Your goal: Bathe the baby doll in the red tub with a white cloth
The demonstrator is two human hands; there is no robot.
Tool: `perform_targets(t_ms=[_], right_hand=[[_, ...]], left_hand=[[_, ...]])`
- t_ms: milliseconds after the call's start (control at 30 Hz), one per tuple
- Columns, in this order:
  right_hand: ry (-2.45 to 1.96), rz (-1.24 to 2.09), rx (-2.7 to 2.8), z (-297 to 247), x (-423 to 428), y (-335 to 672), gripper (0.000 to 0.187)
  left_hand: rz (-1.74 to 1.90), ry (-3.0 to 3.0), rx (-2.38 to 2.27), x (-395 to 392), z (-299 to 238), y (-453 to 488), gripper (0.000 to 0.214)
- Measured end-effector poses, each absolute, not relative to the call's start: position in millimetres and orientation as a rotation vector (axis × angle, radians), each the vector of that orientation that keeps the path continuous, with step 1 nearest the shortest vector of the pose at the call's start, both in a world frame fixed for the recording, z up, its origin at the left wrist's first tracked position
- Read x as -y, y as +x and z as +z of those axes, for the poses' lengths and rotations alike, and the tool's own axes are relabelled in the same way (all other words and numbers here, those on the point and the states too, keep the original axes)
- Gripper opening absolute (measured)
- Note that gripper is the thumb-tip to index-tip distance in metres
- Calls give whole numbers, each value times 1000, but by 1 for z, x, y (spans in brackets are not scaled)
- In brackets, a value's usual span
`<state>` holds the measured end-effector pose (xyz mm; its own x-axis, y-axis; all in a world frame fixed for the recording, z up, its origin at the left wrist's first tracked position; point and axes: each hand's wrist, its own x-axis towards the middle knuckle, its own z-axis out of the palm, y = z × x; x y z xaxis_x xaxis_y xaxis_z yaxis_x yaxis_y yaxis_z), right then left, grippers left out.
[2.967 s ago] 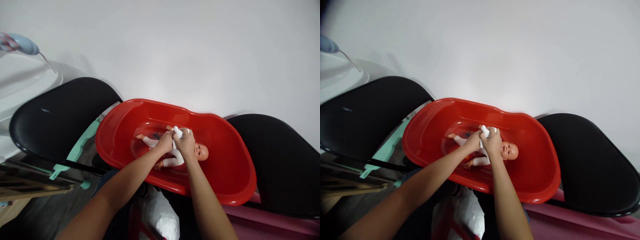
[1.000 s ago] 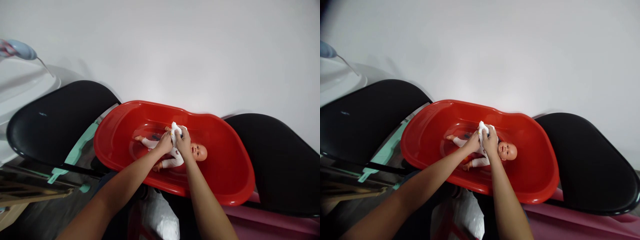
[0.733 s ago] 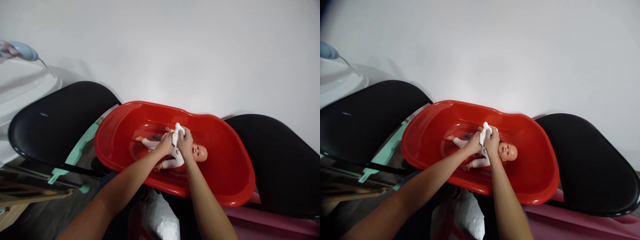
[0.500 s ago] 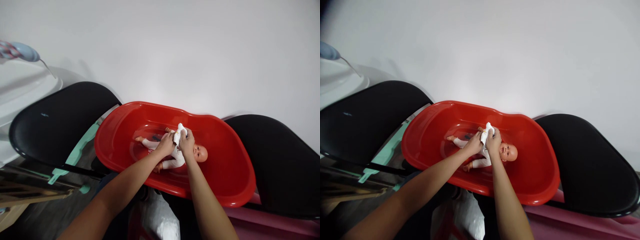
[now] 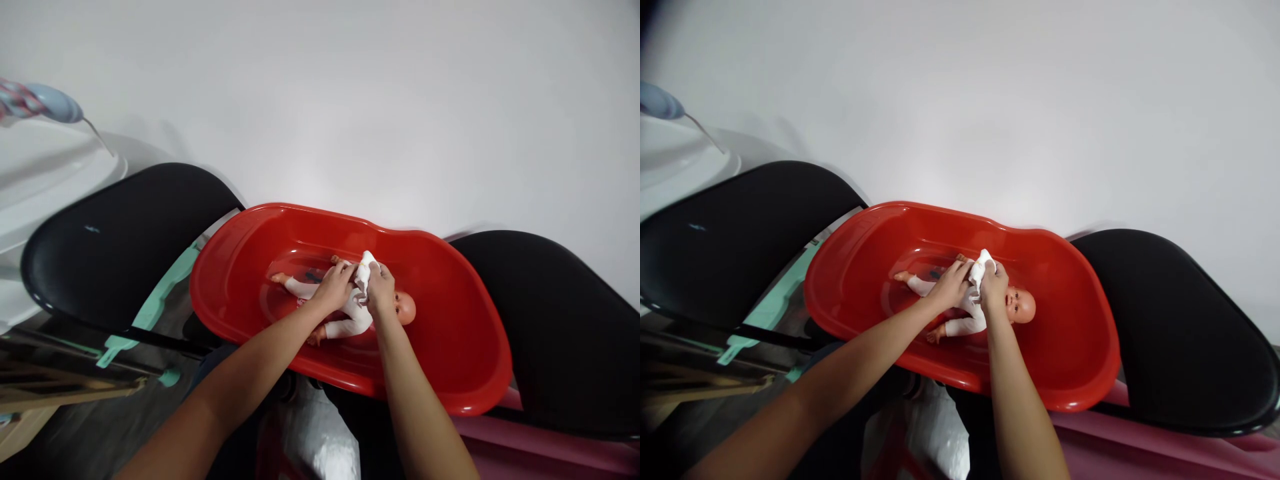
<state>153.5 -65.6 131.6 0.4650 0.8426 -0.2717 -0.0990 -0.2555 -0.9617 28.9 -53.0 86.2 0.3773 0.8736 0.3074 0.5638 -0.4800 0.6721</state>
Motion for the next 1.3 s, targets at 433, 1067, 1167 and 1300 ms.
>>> perform_targets(t_ms=[433, 1067, 1167, 1300], right_hand=[[-1524, 367, 1477, 123, 71, 145, 42], [-1509, 1050, 621, 157, 78, 151, 34], [-1461, 1075, 577, 156, 76, 152, 33], [-1419, 1091, 547, 153, 74, 154, 33]], left_hand=[[1027, 1891, -1175, 54, 95, 25, 29], [1112, 1726, -1365, 39, 101, 12, 28], [1154, 1596, -1513, 24, 101, -3, 23], [1100, 1337, -1715, -1, 94, -40, 18]])
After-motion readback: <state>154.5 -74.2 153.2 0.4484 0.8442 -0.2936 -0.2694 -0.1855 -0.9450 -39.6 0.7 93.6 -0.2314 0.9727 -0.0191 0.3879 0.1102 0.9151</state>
